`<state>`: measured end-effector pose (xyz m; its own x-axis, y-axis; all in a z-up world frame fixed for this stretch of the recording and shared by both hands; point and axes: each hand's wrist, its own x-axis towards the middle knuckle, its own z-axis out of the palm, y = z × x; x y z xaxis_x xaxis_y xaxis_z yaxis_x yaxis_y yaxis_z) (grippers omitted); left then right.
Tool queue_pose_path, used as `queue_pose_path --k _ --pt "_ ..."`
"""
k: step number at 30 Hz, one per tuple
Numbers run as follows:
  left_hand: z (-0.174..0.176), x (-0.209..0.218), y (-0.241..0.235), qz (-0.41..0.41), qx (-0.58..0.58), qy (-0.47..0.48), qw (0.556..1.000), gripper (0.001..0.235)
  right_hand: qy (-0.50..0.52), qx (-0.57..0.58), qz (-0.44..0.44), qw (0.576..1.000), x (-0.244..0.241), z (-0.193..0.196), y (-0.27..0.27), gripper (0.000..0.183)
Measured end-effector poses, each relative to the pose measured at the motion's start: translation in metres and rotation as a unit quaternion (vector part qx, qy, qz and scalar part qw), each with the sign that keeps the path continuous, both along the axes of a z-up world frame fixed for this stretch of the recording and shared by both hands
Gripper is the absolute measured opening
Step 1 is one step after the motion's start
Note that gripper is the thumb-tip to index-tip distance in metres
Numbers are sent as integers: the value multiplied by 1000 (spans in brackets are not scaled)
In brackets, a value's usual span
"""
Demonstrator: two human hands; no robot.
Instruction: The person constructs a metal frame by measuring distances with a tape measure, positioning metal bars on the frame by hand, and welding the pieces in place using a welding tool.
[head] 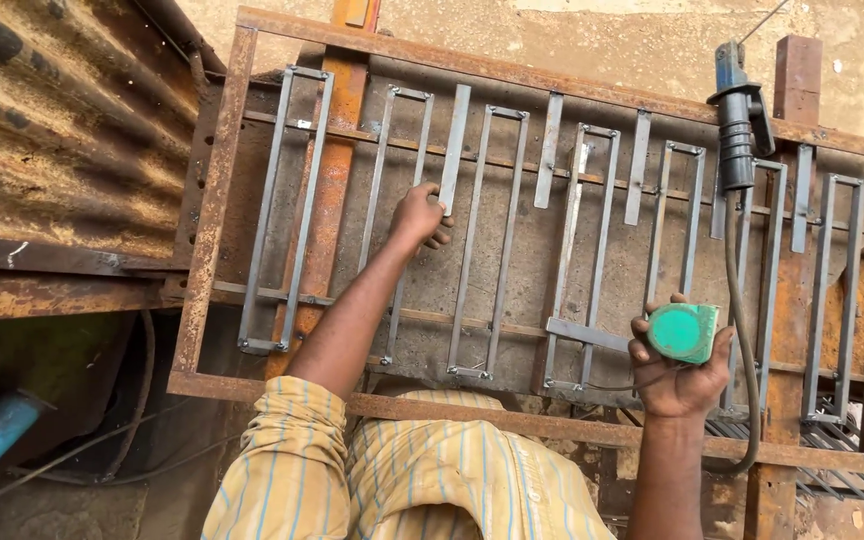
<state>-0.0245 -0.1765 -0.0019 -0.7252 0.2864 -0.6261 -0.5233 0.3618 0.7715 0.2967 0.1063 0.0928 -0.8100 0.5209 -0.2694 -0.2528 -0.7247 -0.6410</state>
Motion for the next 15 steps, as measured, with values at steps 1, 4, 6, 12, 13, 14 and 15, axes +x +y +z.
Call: queue_pose_path --k 1,4,6,12,13,14,15 --pt "0 0 -1 -5 4 -4 1000 57 -13 0 -8 1000 1 0 -2 75" --pt "-20 -1 5 21 37 -17 999 59 4 -9 6 1000 8 -7 -3 75" --pt "-18 5 11 40 37 -12 998 58 -1 -10 8 1000 9 -7 -8 75" --pt "-29 3 33 86 -35 45 995 58 -14 8 15 1000 10 -10 -12 74" --pt "-29 0 36 83 -62 59 993 58 -14 14 8 1000 9 -12 -11 75" --pt "-27 0 37 86 -62 60 993 58 -13 14 10 1000 8 -13 -10 75" --pt "-25 -1 39 86 -74 68 991 57 -12 11 13 1000 6 -14 -9 73"
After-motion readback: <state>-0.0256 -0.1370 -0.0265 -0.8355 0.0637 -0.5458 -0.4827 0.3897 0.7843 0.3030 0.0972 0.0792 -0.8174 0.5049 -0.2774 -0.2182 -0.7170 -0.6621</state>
